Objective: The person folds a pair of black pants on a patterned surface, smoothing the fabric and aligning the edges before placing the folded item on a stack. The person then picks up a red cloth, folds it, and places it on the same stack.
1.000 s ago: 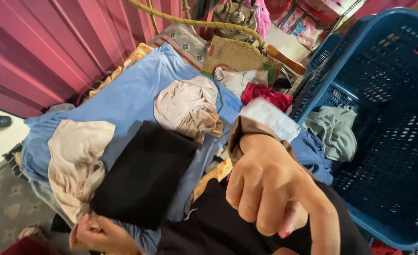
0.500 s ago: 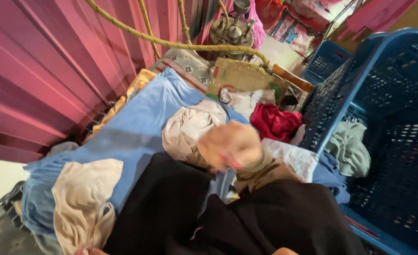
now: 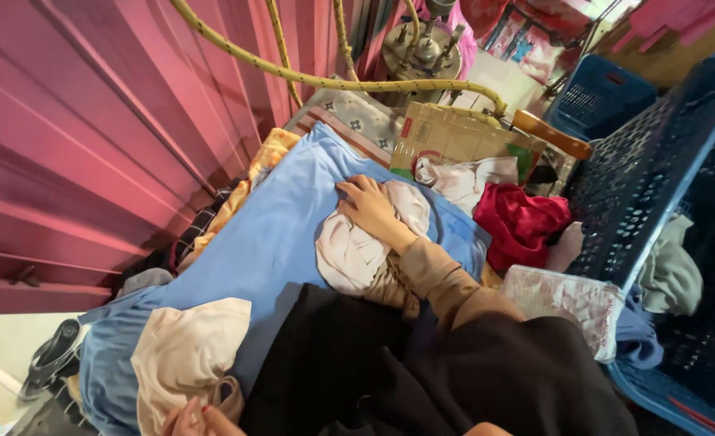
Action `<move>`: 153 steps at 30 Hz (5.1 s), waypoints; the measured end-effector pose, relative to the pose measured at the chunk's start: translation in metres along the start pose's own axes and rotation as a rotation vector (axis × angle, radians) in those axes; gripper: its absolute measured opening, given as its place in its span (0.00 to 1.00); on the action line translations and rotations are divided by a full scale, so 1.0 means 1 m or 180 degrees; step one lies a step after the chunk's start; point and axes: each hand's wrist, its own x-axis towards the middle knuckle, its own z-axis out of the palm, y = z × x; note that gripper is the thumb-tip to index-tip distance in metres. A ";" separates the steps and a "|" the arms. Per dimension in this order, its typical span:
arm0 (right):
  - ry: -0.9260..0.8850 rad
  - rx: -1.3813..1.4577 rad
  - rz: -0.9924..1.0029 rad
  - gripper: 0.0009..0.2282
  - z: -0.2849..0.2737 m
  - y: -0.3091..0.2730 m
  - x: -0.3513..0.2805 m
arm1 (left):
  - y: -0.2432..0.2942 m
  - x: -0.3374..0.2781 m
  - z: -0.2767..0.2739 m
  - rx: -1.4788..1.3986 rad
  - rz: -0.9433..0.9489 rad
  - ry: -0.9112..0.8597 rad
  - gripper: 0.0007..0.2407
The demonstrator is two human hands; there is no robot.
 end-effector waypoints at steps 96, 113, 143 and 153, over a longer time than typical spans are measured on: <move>-0.3244 0.2937 -0.4291 0.11 0.101 -0.578 -0.240 | 0.111 0.132 -0.421 0.0412 -0.1889 -0.0916 0.22; -0.7173 0.5152 0.0440 0.36 0.042 -0.509 -0.376 | 0.218 0.174 -0.434 -0.3153 -0.3205 0.1952 0.14; -0.6387 0.4276 0.1569 0.20 0.186 -0.507 -0.312 | 0.208 -0.043 -0.356 0.0094 -0.2653 0.2497 0.21; -0.5755 0.4504 0.1807 0.21 0.236 -0.448 -0.304 | 0.234 -0.067 -0.319 0.0492 -0.2998 0.2097 0.25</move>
